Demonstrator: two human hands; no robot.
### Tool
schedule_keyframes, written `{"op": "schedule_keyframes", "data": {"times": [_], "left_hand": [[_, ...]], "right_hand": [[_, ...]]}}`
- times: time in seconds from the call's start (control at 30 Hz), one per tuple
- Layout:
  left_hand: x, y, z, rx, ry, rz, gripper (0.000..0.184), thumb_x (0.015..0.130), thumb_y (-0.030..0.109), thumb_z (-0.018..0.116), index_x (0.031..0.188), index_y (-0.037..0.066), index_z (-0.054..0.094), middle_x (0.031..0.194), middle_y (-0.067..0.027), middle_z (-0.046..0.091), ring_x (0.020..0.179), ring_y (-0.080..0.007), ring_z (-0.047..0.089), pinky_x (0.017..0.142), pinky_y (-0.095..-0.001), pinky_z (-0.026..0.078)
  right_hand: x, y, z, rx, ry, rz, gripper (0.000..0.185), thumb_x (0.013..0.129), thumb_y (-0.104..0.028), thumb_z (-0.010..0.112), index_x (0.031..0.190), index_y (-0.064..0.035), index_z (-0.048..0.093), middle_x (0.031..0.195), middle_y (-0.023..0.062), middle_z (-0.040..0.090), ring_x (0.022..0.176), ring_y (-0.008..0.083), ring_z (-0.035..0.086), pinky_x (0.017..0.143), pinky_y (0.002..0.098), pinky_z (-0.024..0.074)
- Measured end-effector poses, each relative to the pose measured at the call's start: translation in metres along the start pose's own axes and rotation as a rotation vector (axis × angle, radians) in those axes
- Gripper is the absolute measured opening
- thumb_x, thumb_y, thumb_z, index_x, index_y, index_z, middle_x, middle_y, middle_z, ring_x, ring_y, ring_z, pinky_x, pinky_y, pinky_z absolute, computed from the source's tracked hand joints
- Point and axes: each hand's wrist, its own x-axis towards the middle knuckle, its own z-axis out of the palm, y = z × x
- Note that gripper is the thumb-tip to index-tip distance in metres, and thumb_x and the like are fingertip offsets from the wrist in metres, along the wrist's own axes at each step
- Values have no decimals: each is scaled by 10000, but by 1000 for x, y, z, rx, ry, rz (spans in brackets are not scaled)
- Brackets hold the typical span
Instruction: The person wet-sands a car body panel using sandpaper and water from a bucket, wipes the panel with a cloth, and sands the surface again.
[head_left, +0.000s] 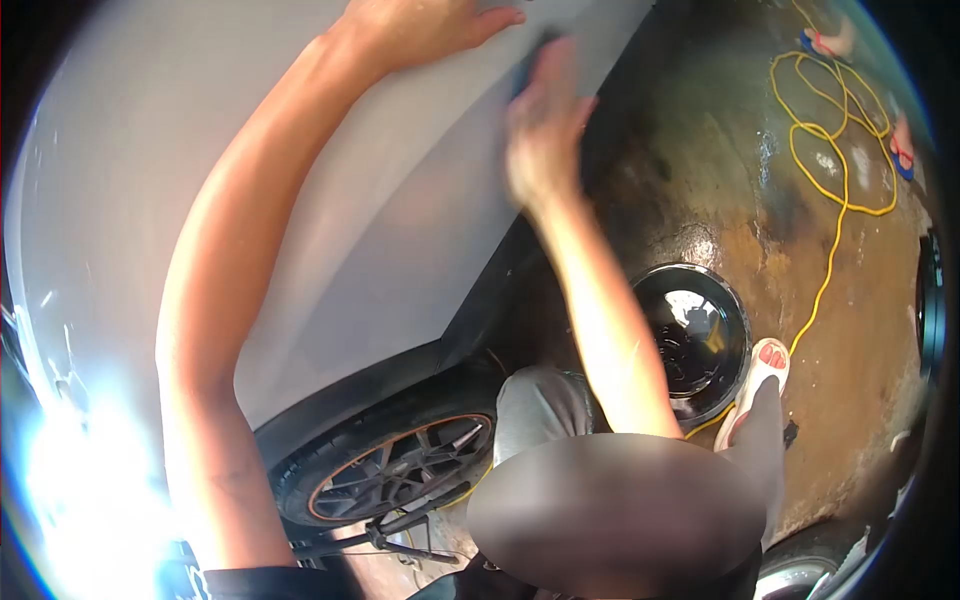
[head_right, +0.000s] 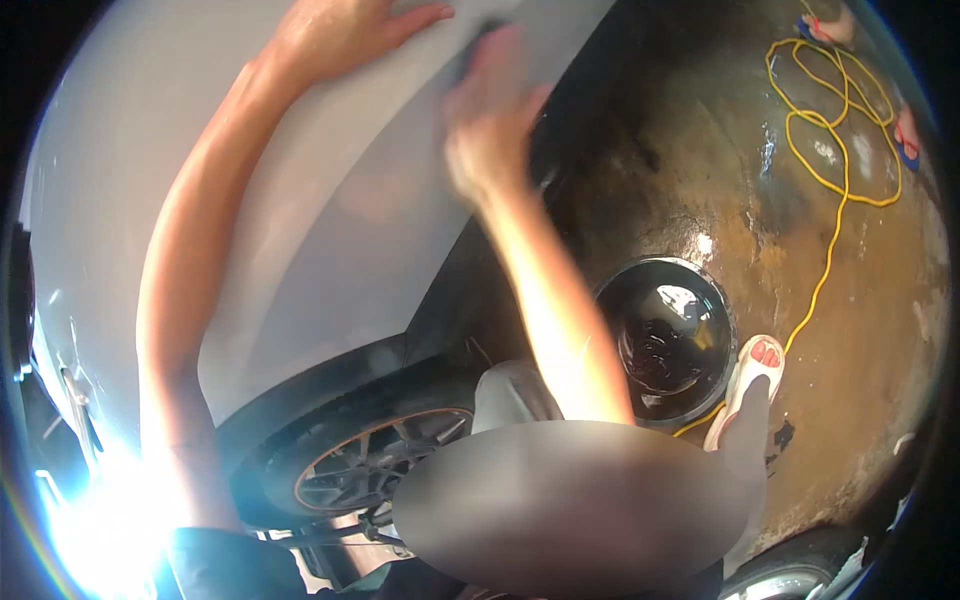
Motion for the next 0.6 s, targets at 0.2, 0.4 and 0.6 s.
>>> {"op": "schedule_keyframes", "data": {"times": [0.2,0.4,0.6], "left_hand": [[-1,-2,0,-25,29,42,264,915,294,660,1110,131,729,1193,-91,671,1179,-256,590,1110,-459,357],[-5,-2,1,6,58,50,268,924,303,647,1127,145,719,1183,-93,671,1193,-251,585,1117,-464,351],[6,3,-13,-34,-214,-47,361,955,356,587,1252,168,668,1349,-101,597,1336,-258,481,1176,-490,277]], "right_hand": [[-102,-88,11,436,157,-44,661,1058,-388,307,1581,-31,120,1647,181,156,1545,267,47,1211,535,-47],[-91,-56,1,226,-89,-256,620,1054,-344,318,1556,2,205,1645,167,166,1542,297,60,1180,609,-49],[-29,-16,6,233,122,-9,642,1045,-275,361,1546,67,151,1632,271,80,1530,381,45,1166,635,-40]]}}
